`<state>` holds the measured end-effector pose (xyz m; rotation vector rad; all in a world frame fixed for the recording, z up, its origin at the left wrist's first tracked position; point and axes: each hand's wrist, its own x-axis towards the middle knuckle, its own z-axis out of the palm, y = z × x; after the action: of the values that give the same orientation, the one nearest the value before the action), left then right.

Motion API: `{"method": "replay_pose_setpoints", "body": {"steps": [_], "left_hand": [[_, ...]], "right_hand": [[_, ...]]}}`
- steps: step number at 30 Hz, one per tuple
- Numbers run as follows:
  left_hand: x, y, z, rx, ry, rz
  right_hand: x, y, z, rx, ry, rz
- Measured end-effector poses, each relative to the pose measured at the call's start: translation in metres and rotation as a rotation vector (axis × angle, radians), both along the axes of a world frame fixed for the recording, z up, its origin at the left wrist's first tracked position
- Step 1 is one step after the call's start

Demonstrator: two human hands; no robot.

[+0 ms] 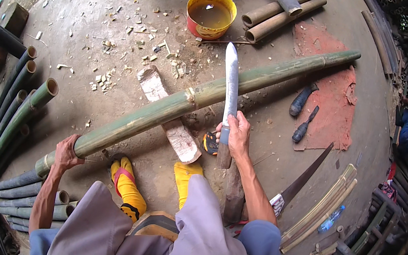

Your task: The person shaves the nodes and surface of a long bamboo pole using a large knife, turning the pole over to reach different sides.

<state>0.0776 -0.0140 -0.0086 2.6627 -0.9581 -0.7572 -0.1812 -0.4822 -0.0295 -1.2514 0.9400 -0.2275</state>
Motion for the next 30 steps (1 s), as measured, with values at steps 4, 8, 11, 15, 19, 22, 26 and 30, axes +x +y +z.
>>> {"method": "replay_pose_setpoints", "body": {"steps": [4, 8, 11, 15, 19, 22, 26, 30], "left_hand": [[0.010, -0.004, 0.005, 0.006, 0.042, -0.009], [0.010, -0.005, 0.007, 0.010, 0.050, -0.009], [0.009, -0.005, 0.009, 0.010, 0.064, 0.000], [0.009, -0.005, 0.009, 0.012, 0.053, 0.012], [0.009, -0.003, 0.006, -0.006, 0.054, 0.010], [0.009, 0.000, 0.004, 0.028, 0.053, 0.027], [0.010, 0.002, 0.005, 0.027, 0.069, 0.014], [0.009, 0.001, 0.007, 0.034, 0.086, 0.014]], "right_hand": [[0.002, 0.020, -0.002, 0.183, -0.029, 0.002], [-0.002, 0.033, -0.008, 0.010, 0.112, 0.298], [-0.001, 0.027, -0.009, -0.012, -0.001, -0.068], [0.001, 0.030, -0.004, 0.210, 0.096, 0.343], [0.006, 0.030, 0.003, -0.102, 0.279, 0.209], [0.010, 0.035, 0.005, 0.116, -0.112, -0.273], [0.007, 0.035, 0.007, 0.064, 0.186, 0.316], [0.000, 0.033, 0.003, 0.063, 0.009, -0.080]]}}
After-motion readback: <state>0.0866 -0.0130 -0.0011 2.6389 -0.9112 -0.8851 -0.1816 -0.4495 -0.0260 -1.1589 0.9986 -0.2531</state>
